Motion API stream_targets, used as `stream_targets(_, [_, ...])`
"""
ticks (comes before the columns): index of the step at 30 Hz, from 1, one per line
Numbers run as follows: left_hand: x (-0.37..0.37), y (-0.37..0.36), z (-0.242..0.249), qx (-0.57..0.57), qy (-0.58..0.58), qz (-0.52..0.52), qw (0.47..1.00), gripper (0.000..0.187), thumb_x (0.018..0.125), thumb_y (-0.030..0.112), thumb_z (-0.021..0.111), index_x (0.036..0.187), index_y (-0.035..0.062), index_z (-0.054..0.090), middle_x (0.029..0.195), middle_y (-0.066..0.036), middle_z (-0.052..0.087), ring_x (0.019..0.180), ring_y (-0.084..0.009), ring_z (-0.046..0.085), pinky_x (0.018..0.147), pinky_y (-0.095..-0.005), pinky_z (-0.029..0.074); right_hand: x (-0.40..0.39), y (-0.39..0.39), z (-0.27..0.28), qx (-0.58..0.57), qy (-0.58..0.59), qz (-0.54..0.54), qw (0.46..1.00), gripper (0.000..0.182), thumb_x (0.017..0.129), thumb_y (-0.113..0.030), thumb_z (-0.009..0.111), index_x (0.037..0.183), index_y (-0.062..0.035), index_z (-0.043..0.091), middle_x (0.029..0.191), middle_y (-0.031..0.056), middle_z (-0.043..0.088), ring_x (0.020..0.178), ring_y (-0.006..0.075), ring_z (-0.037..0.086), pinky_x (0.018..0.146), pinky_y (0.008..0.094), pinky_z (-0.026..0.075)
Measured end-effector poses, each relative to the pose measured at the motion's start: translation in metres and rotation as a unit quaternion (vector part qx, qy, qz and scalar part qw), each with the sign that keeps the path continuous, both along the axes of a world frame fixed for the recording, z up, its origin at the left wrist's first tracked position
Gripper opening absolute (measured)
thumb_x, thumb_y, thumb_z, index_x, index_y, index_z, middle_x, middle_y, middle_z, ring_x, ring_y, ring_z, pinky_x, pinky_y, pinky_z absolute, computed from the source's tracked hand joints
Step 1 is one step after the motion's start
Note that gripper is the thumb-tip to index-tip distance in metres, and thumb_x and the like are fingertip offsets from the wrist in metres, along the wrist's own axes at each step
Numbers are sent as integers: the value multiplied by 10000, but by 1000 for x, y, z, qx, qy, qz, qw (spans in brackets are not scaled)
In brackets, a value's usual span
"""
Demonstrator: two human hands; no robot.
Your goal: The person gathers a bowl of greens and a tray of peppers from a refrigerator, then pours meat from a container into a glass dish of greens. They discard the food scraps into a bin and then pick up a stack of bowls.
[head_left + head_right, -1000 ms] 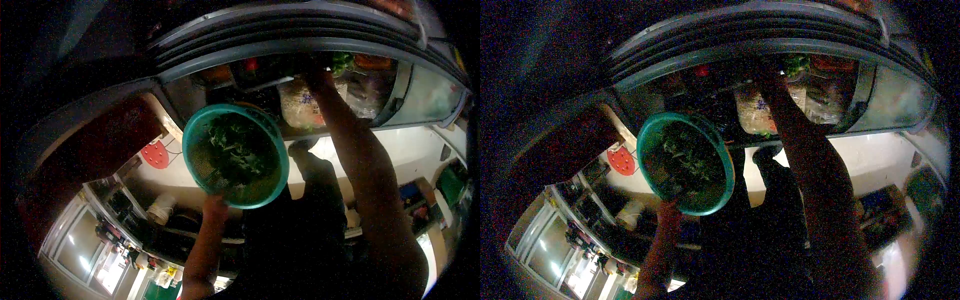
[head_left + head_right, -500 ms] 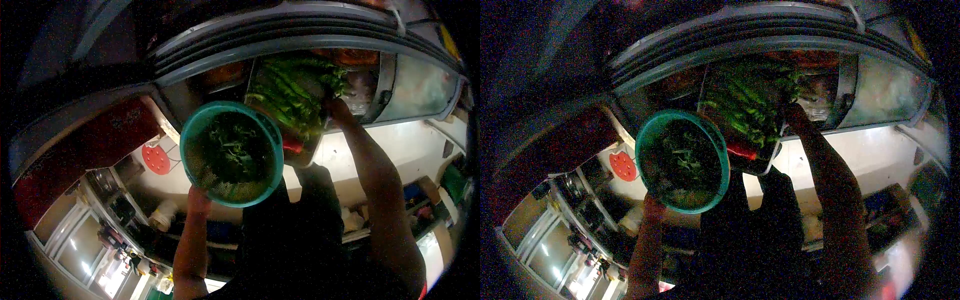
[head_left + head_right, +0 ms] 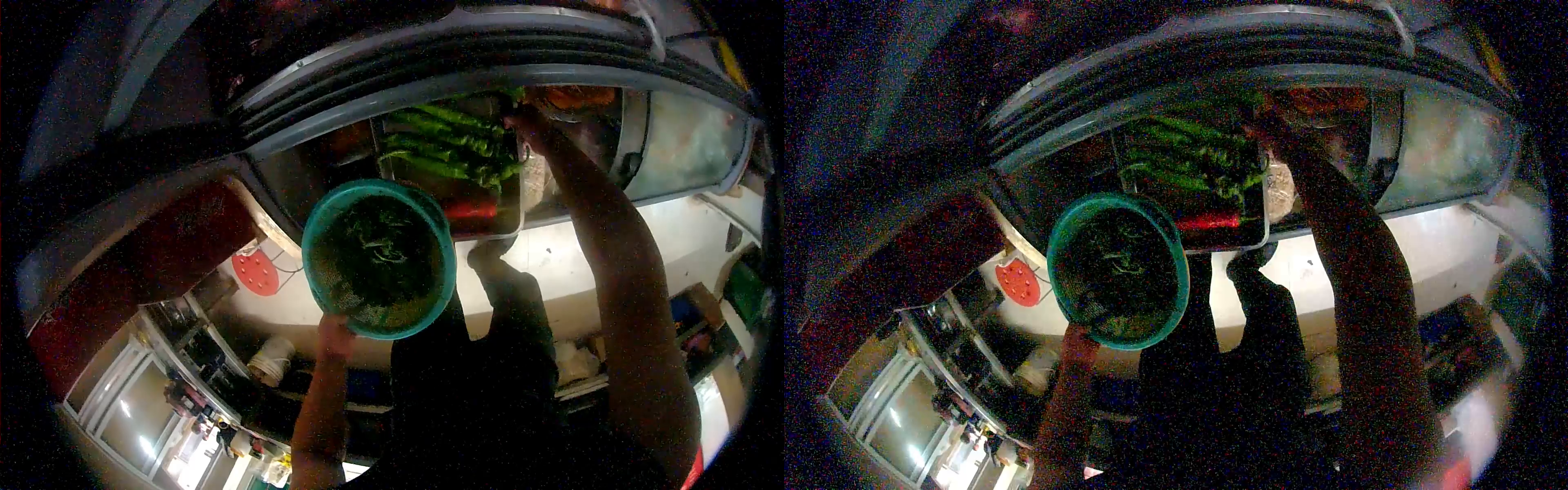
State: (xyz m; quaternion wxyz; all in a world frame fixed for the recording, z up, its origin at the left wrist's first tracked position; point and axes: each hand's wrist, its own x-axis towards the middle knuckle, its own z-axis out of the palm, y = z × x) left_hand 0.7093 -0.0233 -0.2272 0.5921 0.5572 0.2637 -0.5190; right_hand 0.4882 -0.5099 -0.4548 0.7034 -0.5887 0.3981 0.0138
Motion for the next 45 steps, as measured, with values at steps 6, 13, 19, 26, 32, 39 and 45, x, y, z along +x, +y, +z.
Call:
stream_targets(6, [6, -2, -13, -30, 5, 38, 999, 577, 627, -34, 508, 1178, 23, 347, 1092, -146, 444, 1002, -327, 445, 778, -448, 462, 40, -29, 9, -29, -24, -102, 994, 361, 773, -340, 485, 992, -54, 510, 895, 95, 525, 830, 207, 486, 737, 322, 380])
stream_targets(13, [10, -15, -10, 10, -11, 19, 1000, 525, 678, -42, 505, 1180, 27, 368, 1101, -138, 459, 963, -307, 485, 761, -407, 480, 53, -30, 29, -120, -111, -303, 939, 309, 834, -253, 435, 1070, -62, 496, 973, 122, 539, 901, 232, 509, 809, 329, 386])
stream_targets(19, [9, -35, -6, 27, -4, 23, 999, 391, 717, 18, 496, 1102, 17, 430, 1026, -117, 517, 871, -257, 534, 701, -340, 496, -28, 92, 54, -145, 18, -321, 936, 292, 844, -219, 448, 1077, -48, 494, 970, 112, 561, 866, 219, 543, 753, 323, 427])
stream_targets(26, [25, -76, -35, 42, -107, -177, 977, 407, 727, 12, 469, 1129, 9, 403, 1010, -124, 523, 848, -232, 531, 607, -317, 508, -26, 196, 36, 6, 125, -157, 980, 204, 786, -163, 536, 952, -45, 542, 862, 75, 571, 782, 157, 541, 653, 289, 442])
stream_targets(32, [11, -131, -57, -17, -94, -137, 986, 367, 740, 53, 479, 1103, 16, 431, 1037, -161, 516, 824, -324, 564, 681, -371, 494, -40, 219, -42, -87, 6, -119, 989, 223, 803, -118, 502, 1001, -20, 531, 982, 102, 558, 907, 201, 513, 788, 301, 421])
stream_targets(39, [24, -169, -80, -26, -389, -365, 845, 324, 759, 84, 543, 1071, 46, 465, 1132, -135, 478, 1053, -308, 429, 875, -413, 357, -1, 183, 34, -192, 38, -142, 970, 288, 839, -200, 431, 1045, -10, 498, 1068, 97, 524, 990, 247, 491, 854, 344, 405])
stream_targets(45, [8, -231, -84, -226, -65, -87, 968, 394, 810, 87, 509, 1171, 114, 356, 1165, -76, 444, 1049, -249, 438, 867, -442, 377, 7, 105, 3, -140, 35, -235, 961, 302, 812, -259, 433, 1031, -70, 518, 994, 138, 552, 920, 305, 514, 799, 390, 413])
